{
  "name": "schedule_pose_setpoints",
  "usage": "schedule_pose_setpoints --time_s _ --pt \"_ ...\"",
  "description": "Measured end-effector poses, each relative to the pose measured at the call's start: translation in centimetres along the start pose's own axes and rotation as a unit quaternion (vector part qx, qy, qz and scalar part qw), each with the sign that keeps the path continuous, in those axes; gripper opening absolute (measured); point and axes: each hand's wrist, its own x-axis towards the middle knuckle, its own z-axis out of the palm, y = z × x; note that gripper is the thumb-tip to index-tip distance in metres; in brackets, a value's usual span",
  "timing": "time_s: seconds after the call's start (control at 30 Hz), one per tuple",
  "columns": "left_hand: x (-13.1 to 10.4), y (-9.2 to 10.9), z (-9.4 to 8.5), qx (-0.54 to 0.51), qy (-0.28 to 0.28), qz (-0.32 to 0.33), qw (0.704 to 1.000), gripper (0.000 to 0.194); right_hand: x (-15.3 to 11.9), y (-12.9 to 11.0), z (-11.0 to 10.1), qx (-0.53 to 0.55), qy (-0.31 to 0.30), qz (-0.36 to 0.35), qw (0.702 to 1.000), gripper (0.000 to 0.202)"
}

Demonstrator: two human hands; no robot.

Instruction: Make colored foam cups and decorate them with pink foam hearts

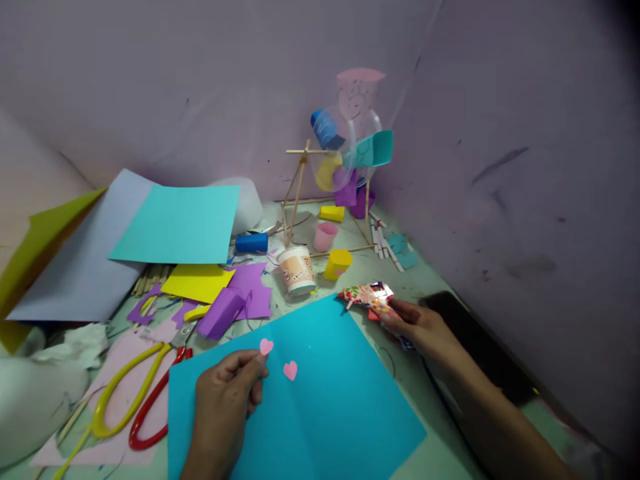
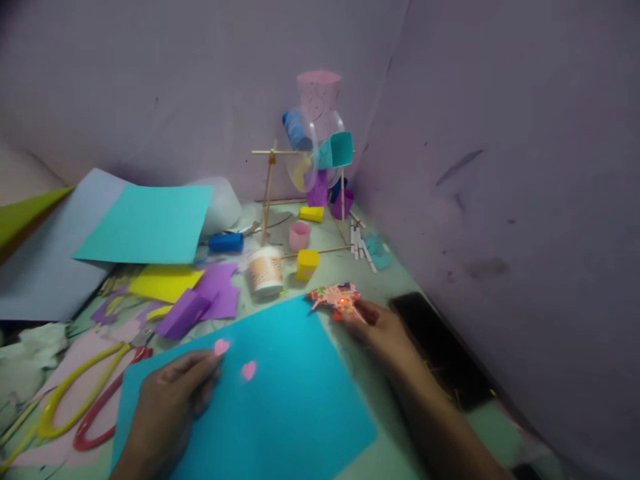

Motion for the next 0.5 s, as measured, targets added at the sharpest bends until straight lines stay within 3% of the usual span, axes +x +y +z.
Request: schedule_pose_setpoints --time_s 0.13,0.27,0.37,0.43,0.5 --pt "-0.1 0.1 0.0 0.014 -0.002 0.001 1.0 0.029 -0.2 0.1 -0.3 0.024 0.029 -0.019 0.999 0.067" --pt "0.0 0.2 0.1 0.013 -0.011 -0.002 1.0 0.027 -1.1 0.6 0.1 -0.024 -0.014 -0.094 0.995 0.062" --pt "0.0 0.2 0.1 0.005 -0.001 -0.003 1.0 0.028 -2.3 0.6 0.6 -0.118 0.041 -0.134 0.983 0.063" --pt "-0.1 0.3 0.2 0.016 0.005 -0.005 1.0 0.029 -3.2 -0.7 1.0 -0.156 0.079 -0.181 0.968 0.063" --pt "-0.3 0.5 0.3 0.028 -0.001 -0.008 1.0 0.029 -3.8 -3.4 1.7 -0.143 0.076 -0.237 0.958 0.059"
